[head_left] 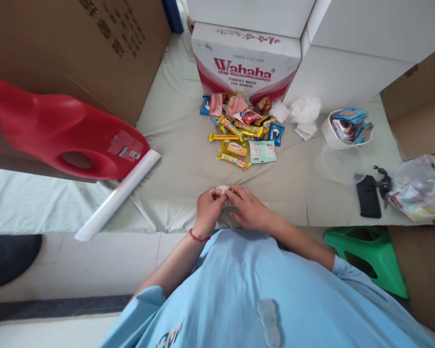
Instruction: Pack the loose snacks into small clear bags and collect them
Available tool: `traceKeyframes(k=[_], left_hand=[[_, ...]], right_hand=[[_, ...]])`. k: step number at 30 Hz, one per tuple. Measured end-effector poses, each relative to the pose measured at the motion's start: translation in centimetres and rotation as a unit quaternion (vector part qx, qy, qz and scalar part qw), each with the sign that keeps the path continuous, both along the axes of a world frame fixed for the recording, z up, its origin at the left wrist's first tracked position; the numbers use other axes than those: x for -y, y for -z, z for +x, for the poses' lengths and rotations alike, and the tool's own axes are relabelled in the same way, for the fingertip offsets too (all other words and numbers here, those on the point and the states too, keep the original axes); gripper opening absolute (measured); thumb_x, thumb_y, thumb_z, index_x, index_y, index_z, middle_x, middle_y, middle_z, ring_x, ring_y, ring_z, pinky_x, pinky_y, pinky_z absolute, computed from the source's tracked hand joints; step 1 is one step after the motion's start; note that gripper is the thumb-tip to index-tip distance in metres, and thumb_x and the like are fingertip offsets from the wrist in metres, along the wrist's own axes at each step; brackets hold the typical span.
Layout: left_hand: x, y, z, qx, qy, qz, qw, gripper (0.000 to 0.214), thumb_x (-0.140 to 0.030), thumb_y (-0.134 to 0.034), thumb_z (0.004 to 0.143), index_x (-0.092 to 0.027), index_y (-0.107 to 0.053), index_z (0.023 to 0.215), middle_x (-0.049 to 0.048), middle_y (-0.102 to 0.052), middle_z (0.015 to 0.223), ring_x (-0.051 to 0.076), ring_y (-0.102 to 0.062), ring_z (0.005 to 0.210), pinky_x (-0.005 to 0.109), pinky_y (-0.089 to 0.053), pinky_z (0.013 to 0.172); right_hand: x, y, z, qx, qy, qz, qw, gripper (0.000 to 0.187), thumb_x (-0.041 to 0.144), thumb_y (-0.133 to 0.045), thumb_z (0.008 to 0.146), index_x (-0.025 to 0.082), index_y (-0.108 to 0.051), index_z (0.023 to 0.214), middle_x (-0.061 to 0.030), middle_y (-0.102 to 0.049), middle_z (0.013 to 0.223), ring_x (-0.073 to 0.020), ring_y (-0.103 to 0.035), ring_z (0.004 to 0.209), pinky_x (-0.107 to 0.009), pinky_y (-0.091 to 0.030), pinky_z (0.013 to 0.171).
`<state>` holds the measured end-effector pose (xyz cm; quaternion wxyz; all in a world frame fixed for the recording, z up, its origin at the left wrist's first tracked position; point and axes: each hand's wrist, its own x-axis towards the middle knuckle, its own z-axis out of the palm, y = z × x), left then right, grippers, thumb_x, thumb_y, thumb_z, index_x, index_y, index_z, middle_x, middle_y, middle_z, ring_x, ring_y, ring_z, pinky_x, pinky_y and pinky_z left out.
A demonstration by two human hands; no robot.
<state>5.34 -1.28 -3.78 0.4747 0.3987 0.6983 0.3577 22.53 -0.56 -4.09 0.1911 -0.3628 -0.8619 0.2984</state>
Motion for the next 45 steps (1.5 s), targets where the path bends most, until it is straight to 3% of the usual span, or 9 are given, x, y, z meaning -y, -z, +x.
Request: traceKeyframes(k=[6,9,15,18,22,27,32,37,45], left_hand=[[0.2,-2.5,1.0,0.133,0.046,0.025,0.990,0.021,-0.042,-0.068,0.077,-0.022,-0.062,0.079,-0.0034,-0.060,0.067,0.013,-0.055,0.064,0.027,-0.046,0.066],[0.6,-2.5,0.0,0.126,0.053,0.032,0.990,0.024,-0.045,-0.070,0.077,-0.022,-0.064,0.082,-0.0027,-0.061,0.069,0.014,-0.057,0.066,0.028,-0.047,0.068],[2.1,0.1,-3.5,0.031,-0.007,0.001,0.999,0.025,-0.047,-0.067,0.077,-0.023,-0.062,0.083,-0.0035,-0.060,0.064,0.016,-0.056,0.063,0.028,-0.045,0.063],[2.5,0.7,-4.0,-0.004,-0.012,0.008,1.000,0.024,-0.047,-0.064,0.081,-0.024,-0.062,0.086,-0.0029,-0.061,0.066,0.016,-0.056,0.063,0.028,-0.044,0.062],[2.4,0.6,-4.0,-0.075,-0.005,0.047,0.996,0.025,-0.047,-0.060,0.088,-0.023,-0.065,0.094,0.0001,-0.064,0.076,0.018,-0.061,0.069,0.030,-0.050,0.068],[3.2,1.7,-5.5,-0.264,-0.007,0.195,0.944,0.020,-0.030,-0.057,0.090,-0.020,-0.070,0.102,0.0093,-0.067,0.109,0.022,-0.068,0.092,0.037,-0.056,0.087],[4.5,4.1,-6.8,-0.290,0.094,0.215,0.928,0.021,-0.010,-0.047,0.080,-0.024,-0.059,0.069,0.0034,-0.064,0.076,0.019,-0.064,0.073,0.032,-0.049,0.072],[4.7,5.3,-6.6,-0.300,0.112,0.228,0.919,0.022,-0.006,-0.048,0.076,-0.024,-0.057,0.066,0.0028,-0.063,0.071,0.019,-0.060,0.068,0.032,-0.044,0.067],[4.8,5.6,-6.2,-0.306,0.101,0.252,0.912,0.025,-0.001,-0.049,0.073,-0.023,-0.058,0.066,0.0026,-0.061,0.071,0.019,-0.057,0.068,0.031,-0.042,0.067]], right_hand=[[-0.8,-0.1,2.7,-0.028,0.125,0.018,0.992,0.041,0.016,-0.049,0.103,0.023,-0.067,0.139,-0.0157,-0.072,0.137,-0.0299,-0.066,0.125,-0.049,-0.055,0.110],[-3.1,-2.1,9.6,-0.059,0.285,0.034,0.956,0.037,0.025,-0.050,0.104,0.024,-0.069,0.137,-0.0127,-0.076,0.132,-0.0281,-0.071,0.121,-0.046,-0.057,0.106],[-10.1,-7.4,26.8,0.013,0.619,0.153,0.770,0.044,0.007,-0.047,0.094,0.012,-0.069,0.132,-0.0221,-0.076,0.125,-0.0243,-0.072,0.109,-0.038,-0.054,0.095],[-12.6,-7.0,29.8,0.077,0.613,-0.021,0.786,0.048,-0.001,-0.044,0.091,0.002,-0.069,0.132,-0.0277,-0.076,0.117,-0.0193,-0.072,0.091,-0.034,-0.052,0.083],[-14.0,-4.1,29.1,0.119,0.524,-0.123,0.834,0.031,0.000,-0.059,0.089,0.004,-0.077,0.113,-0.0160,-0.078,0.093,-0.0140,-0.065,0.072,-0.034,-0.049,0.081],[-13.8,-3.0,28.6,0.254,0.472,0.016,0.844,0.034,0.008,-0.064,0.084,0.007,-0.079,0.114,-0.0214,-0.075,0.115,-0.0266,-0.067,0.103,-0.041,-0.048,0.098],[-14.9,-5.0,26.7,0.210,0.484,0.155,0.835,0.038,0.014,-0.050,0.095,0.012,-0.076,0.123,-0.0221,-0.072,0.124,-0.0316,-0.065,0.116,-0.046,-0.049,0.103],[-21.2,-5.1,20.4,0.134,0.371,0.165,0.904,0.030,0.019,-0.053,0.096,0.018,-0.079,0.110,-0.0131,-0.077,0.109,-0.0275,-0.069,0.101,-0.044,-0.052,0.099],[-34.2,-0.4,12.8,0.101,0.378,0.125,0.912,0.028,0.032,-0.064,0.098,0.012,-0.071,0.117,-0.0195,-0.069,0.118,-0.0332,-0.067,0.111,-0.051,-0.050,0.101]])
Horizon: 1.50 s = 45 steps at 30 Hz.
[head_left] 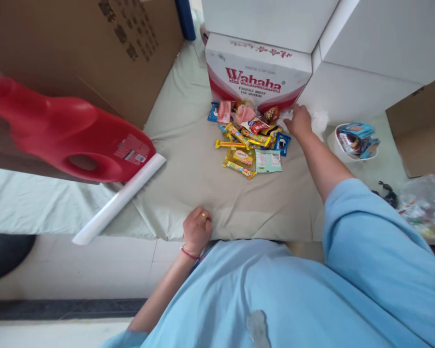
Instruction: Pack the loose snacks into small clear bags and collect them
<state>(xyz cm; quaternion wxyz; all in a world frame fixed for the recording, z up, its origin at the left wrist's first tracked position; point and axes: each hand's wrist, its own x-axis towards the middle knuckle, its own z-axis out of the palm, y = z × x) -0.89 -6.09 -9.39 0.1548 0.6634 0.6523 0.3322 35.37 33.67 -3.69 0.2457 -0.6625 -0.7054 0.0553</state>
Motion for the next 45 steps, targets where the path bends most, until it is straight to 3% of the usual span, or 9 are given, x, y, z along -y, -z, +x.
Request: traceKeyframes(k=[4,8,13,16,20,28,36,41,45], left_hand=[[0.0,-0.1,0.2,0.018,-0.004,0.011,1.000,0.026,-0.001,-0.049,0.073,-0.023,-0.059,0.066,0.0022,-0.060,0.070,0.019,-0.056,0.067,0.031,-0.041,0.066],[0.2,-0.2,-0.1,0.061,-0.005,0.017,0.998,0.025,-0.003,-0.048,0.075,-0.023,-0.060,0.068,0.0017,-0.060,0.071,0.017,-0.058,0.068,0.030,-0.044,0.067],[-1.4,-1.9,1.5,0.196,0.021,-0.042,0.979,0.021,-0.016,-0.052,0.093,-0.022,-0.071,0.086,0.0033,-0.071,0.088,0.017,-0.068,0.082,0.029,-0.052,0.077],[-3.4,-3.5,5.1,0.434,0.042,-0.189,0.880,0.026,-0.044,-0.064,0.099,-0.022,-0.070,0.112,0.0067,-0.075,0.109,0.018,-0.072,0.090,0.030,-0.055,0.076],[-5.3,-4.1,10.7,0.598,0.096,-0.322,0.727,0.060,-0.057,-0.088,0.078,-0.023,-0.068,0.122,0.0098,-0.071,0.130,0.024,-0.072,0.108,0.035,-0.061,0.083],[-4.8,-2.2,12.0,0.582,0.019,-0.279,0.763,0.038,-0.046,-0.093,0.073,-0.020,-0.068,0.084,-0.0036,-0.066,0.073,0.012,-0.059,0.068,0.025,-0.046,0.065],[-4.5,-3.1,10.6,0.648,-0.033,-0.209,0.731,0.045,-0.052,-0.094,0.072,-0.021,-0.062,0.081,-0.0042,-0.066,0.080,0.011,-0.062,0.079,0.026,-0.053,0.079],[-4.7,-3.3,9.7,0.693,-0.039,-0.235,0.681,0.053,-0.051,-0.096,0.070,-0.023,-0.053,0.084,-0.0049,-0.068,0.084,0.013,-0.069,0.082,0.034,-0.060,0.087],[-4.4,-3.2,9.7,0.704,-0.031,-0.261,0.660,0.051,-0.043,-0.096,0.072,-0.023,-0.052,0.088,-0.0059,-0.069,0.087,0.012,-0.070,0.082,0.033,-0.061,0.087]], right_hand=[[-0.5,-0.1,-0.3,-0.033,0.006,0.014,0.999,0.022,0.034,-0.061,0.100,0.015,-0.069,0.094,-0.0151,-0.070,0.100,-0.0313,-0.065,0.109,-0.050,-0.051,0.100],[5.8,-1.5,0.2,-0.218,0.030,0.076,0.973,0.024,0.046,-0.061,0.100,0.022,-0.062,0.096,-0.0057,-0.067,0.091,-0.0209,-0.065,0.085,-0.036,-0.054,0.077],[20.6,-1.0,-1.9,-0.599,0.033,-0.153,0.785,0.038,0.056,-0.079,0.077,0.025,-0.059,0.084,0.0070,-0.046,0.061,-0.0088,-0.036,0.047,-0.022,-0.022,0.042],[28.3,0.1,-4.4,-0.661,0.034,-0.245,0.709,0.040,0.050,-0.087,0.068,0.024,-0.056,0.074,0.0069,-0.046,0.059,-0.0068,-0.028,0.046,-0.023,-0.014,0.040],[33.6,1.0,-6.9,-0.668,0.055,-0.272,0.691,0.043,0.047,-0.088,0.064,0.024,-0.052,0.068,0.0075,-0.045,0.056,-0.0067,-0.027,0.047,-0.023,-0.016,0.042],[34.2,1.1,-4.6,-0.604,0.084,-0.251,0.752,0.038,0.051,-0.086,0.070,0.024,-0.064,0.084,0.0089,-0.050,0.060,-0.0065,-0.033,0.046,-0.024,-0.020,0.046],[34.8,0.8,-4.7,-0.620,0.037,-0.367,0.692,0.049,0.053,-0.095,0.065,0.022,-0.064,0.086,0.0067,-0.058,0.068,-0.0046,-0.037,0.047,-0.022,-0.023,0.043],[34.8,0.0,-4.6,-0.734,0.039,-0.330,0.593,0.046,0.039,-0.098,0.062,0.023,-0.064,0.088,0.0074,-0.054,0.070,-0.0058,-0.043,0.054,-0.019,-0.035,0.046],[34.3,-0.4,-4.3,-0.751,0.030,-0.316,0.579,0.046,0.049,-0.091,0.072,0.025,-0.067,0.103,0.0054,-0.059,0.077,-0.0064,-0.041,0.053,-0.018,-0.028,0.040]])
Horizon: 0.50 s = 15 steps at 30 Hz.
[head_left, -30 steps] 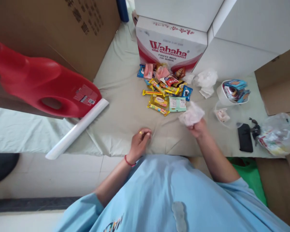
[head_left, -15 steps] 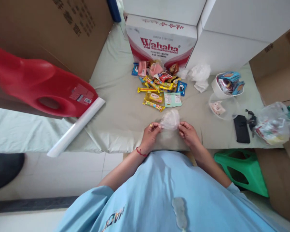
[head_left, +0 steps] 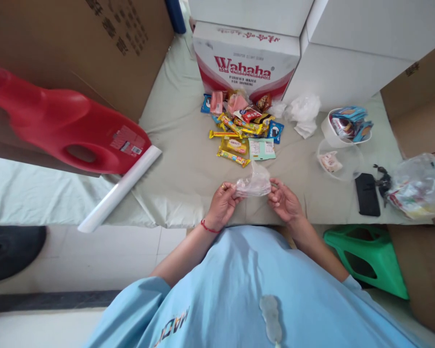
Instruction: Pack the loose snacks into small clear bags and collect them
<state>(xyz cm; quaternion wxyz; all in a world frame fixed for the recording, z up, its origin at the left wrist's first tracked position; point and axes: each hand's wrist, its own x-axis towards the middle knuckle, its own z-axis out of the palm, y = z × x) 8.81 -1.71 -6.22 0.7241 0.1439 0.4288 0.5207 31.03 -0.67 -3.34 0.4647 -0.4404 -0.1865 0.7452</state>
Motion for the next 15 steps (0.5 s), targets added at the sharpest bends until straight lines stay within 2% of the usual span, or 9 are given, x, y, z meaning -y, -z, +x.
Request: traceKeyframes(k=[2,5,9,12,15], left_hand=[[0.1,0.0,0.1,-0.003,0.004,0.001,1.000,0.050,-0.040,-0.096,0.073,-0.023,-0.052,0.088,-0.0068,-0.067,0.085,0.011,-0.069,0.080,0.032,-0.061,0.085],[0.1,-0.4,-0.1,-0.003,0.002,0.007,1.000,0.049,-0.039,-0.096,0.073,-0.023,-0.052,0.087,-0.0049,-0.069,0.094,0.013,-0.072,0.090,0.032,-0.062,0.088],[0.0,-1.1,-0.9,0.043,0.012,0.017,0.999,0.035,-0.038,-0.087,0.081,-0.023,-0.055,0.085,-0.0003,-0.072,0.103,0.021,-0.073,0.107,0.042,-0.065,0.095],[0.1,-1.1,-1.1,0.075,0.042,-0.008,0.996,0.027,-0.026,-0.086,0.075,-0.022,-0.064,0.090,0.0007,-0.073,0.100,0.023,-0.074,0.106,0.045,-0.065,0.097],[0.2,-0.8,-0.7,0.039,0.070,-0.031,0.996,0.035,-0.022,-0.090,0.069,-0.021,-0.071,0.099,0.0026,-0.077,0.106,0.022,-0.075,0.105,0.040,-0.064,0.094]], right_hand=[[-0.2,0.2,-0.2,0.037,-0.011,-0.006,0.999,0.051,0.051,-0.093,0.071,0.025,-0.067,0.106,0.0065,-0.058,0.076,-0.0053,-0.038,0.050,-0.018,-0.023,0.039],[-0.4,0.9,-0.5,0.127,0.007,0.021,0.992,0.049,0.046,-0.098,0.064,0.023,-0.066,0.094,0.0087,-0.054,0.071,-0.0034,-0.034,0.049,-0.019,-0.021,0.041],[-0.5,1.7,-0.8,0.203,0.042,0.051,0.977,0.041,0.048,-0.093,0.069,0.023,-0.064,0.083,0.0085,-0.051,0.064,-0.0055,-0.034,0.048,-0.022,-0.021,0.043],[-0.4,1.8,-1.0,0.219,0.031,0.052,0.974,0.039,0.050,-0.091,0.070,0.024,-0.065,0.084,0.0084,-0.052,0.062,-0.0064,-0.033,0.048,-0.023,-0.020,0.043],[-0.3,1.8,-1.2,0.218,0.015,0.054,0.974,0.039,0.050,-0.089,0.072,0.024,-0.064,0.085,0.0080,-0.054,0.064,-0.0062,-0.031,0.047,-0.023,-0.020,0.044]])
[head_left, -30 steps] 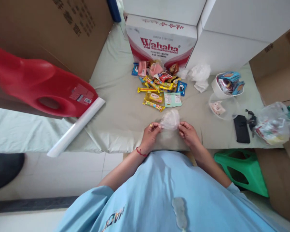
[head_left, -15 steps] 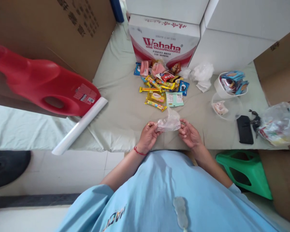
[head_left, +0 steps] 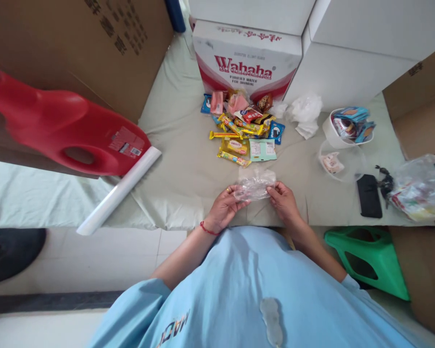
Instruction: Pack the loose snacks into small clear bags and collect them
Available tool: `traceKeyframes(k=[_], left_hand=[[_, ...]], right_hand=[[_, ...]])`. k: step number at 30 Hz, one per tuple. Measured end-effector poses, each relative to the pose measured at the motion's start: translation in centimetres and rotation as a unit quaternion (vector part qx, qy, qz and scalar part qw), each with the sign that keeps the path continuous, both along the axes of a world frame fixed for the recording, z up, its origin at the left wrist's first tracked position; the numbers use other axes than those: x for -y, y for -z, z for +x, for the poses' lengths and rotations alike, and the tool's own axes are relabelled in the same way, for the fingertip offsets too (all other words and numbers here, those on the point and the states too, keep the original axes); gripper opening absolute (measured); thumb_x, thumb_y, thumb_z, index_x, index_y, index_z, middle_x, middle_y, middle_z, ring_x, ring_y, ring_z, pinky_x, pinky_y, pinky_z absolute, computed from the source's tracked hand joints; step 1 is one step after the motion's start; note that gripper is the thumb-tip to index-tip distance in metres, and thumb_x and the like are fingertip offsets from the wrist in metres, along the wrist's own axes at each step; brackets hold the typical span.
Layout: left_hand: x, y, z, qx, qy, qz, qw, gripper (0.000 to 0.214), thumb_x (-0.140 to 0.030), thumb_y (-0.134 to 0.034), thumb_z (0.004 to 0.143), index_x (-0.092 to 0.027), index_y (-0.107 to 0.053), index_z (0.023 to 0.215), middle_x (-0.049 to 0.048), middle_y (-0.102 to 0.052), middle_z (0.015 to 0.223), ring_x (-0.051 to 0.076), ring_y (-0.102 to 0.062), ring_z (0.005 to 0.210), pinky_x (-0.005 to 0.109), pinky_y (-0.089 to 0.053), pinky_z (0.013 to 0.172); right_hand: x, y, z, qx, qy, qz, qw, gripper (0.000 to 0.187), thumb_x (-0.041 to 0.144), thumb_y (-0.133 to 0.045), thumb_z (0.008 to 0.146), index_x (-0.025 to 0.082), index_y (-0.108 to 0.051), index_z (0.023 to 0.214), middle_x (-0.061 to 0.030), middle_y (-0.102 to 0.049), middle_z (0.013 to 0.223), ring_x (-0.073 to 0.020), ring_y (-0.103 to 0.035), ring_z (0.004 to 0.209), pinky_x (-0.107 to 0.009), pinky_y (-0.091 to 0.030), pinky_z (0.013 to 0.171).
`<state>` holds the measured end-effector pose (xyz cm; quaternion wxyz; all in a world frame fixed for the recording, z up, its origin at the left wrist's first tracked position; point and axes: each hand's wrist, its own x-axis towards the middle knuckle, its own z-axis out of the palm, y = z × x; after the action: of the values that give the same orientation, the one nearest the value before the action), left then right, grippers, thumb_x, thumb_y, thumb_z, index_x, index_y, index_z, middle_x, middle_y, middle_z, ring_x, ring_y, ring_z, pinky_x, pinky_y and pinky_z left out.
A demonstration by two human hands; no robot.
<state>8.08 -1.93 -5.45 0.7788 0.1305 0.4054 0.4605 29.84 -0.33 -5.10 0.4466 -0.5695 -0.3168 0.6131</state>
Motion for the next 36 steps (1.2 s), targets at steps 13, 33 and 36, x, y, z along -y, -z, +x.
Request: traceKeyframes(k=[13,33,36], left_hand=[[-0.5,0.9,0.7,-0.219,-0.026,0.071,0.973,0.031,-0.035,-0.089,0.068,-0.022,-0.074,0.092,-0.0028,-0.071,0.083,0.015,-0.060,0.076,0.026,-0.046,0.071],[3.5,0.6,-7.0,-0.513,-0.088,0.117,0.846,0.019,-0.038,-0.072,0.085,-0.023,-0.080,0.094,0.0027,-0.070,0.096,0.016,-0.059,0.078,0.028,-0.048,0.073],[3.8,0.2,-7.8,-0.533,-0.062,0.141,0.832,0.017,-0.035,-0.069,0.086,-0.023,-0.081,0.090,0.0036,-0.070,0.100,0.016,-0.063,0.083,0.027,-0.050,0.073]], right_hand=[[0.7,0.3,0.3,0.194,0.008,0.117,0.974,0.046,0.062,-0.074,0.088,0.029,-0.066,0.117,-0.0062,-0.069,0.112,-0.0176,-0.056,0.074,-0.034,-0.052,0.067],[0.5,0.1,2.5,0.013,0.033,-0.042,0.998,0.040,0.047,-0.090,0.068,0.025,-0.070,0.094,0.0003,-0.068,0.091,-0.0108,-0.049,0.060,-0.025,-0.038,0.050],[0.3,0.0,3.9,0.166,0.044,0.019,0.985,0.043,0.049,-0.084,0.075,0.027,-0.070,0.108,-0.0016,-0.071,0.101,-0.0130,-0.052,0.064,-0.027,-0.040,0.053]])
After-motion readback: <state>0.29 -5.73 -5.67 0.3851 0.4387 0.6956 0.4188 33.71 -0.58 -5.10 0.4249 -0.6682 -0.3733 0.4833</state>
